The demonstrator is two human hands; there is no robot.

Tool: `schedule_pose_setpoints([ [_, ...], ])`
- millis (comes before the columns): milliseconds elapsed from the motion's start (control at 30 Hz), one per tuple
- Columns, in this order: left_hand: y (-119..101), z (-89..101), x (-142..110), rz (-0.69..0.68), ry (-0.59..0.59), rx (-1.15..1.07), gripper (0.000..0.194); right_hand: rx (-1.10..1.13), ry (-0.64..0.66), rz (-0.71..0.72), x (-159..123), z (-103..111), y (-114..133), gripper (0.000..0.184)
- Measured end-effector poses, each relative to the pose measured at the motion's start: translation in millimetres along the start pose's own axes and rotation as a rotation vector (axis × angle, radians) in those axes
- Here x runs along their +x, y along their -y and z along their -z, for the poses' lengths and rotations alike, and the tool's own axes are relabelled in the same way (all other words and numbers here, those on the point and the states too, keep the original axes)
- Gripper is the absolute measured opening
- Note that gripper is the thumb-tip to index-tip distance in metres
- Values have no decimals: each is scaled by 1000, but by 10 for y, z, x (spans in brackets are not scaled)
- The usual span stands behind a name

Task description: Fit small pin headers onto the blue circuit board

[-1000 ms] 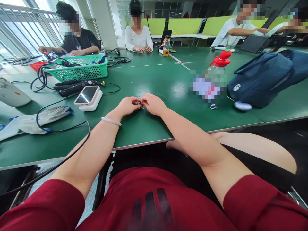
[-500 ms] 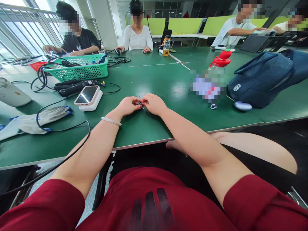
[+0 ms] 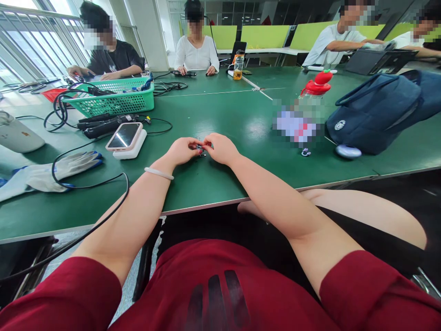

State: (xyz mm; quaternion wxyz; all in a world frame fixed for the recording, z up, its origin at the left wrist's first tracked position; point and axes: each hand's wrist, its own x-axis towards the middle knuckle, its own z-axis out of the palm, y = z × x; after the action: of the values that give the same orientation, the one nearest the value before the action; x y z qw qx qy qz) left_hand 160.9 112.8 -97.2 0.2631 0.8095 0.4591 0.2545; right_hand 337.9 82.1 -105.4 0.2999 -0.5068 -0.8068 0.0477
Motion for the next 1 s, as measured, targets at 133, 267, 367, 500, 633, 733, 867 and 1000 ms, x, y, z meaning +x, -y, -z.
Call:
schedule_pose_setpoints([
  [133, 25, 50, 1, 143, -107, 56, 36, 8, 115, 98, -13, -14, 14, 14],
  [267, 57, 58, 12, 184, -190, 41, 35, 11, 211, 154, -16, -44, 47, 14],
  [367, 73, 39, 20, 150, -185, 34, 34, 7, 213, 162, -16, -51, 60, 12],
  [500, 81, 26, 22, 135, -173, 25, 34, 10, 213, 194, -32, -41, 82, 17],
  [633, 79, 34, 21, 126, -162, 26, 34, -72, 232, 225, -58, -47, 156, 16],
  [733, 82, 34, 25, 118, -153, 27, 33, -173, 236, 244, -69, -57, 195, 13],
  [867, 89, 30, 29, 115, -153, 13, 34, -178, 224, 232, -73, -38, 191, 20],
  [1000, 91, 32, 26, 114, -148, 12, 34, -215, 284, 256, -89, -6, 242, 28],
])
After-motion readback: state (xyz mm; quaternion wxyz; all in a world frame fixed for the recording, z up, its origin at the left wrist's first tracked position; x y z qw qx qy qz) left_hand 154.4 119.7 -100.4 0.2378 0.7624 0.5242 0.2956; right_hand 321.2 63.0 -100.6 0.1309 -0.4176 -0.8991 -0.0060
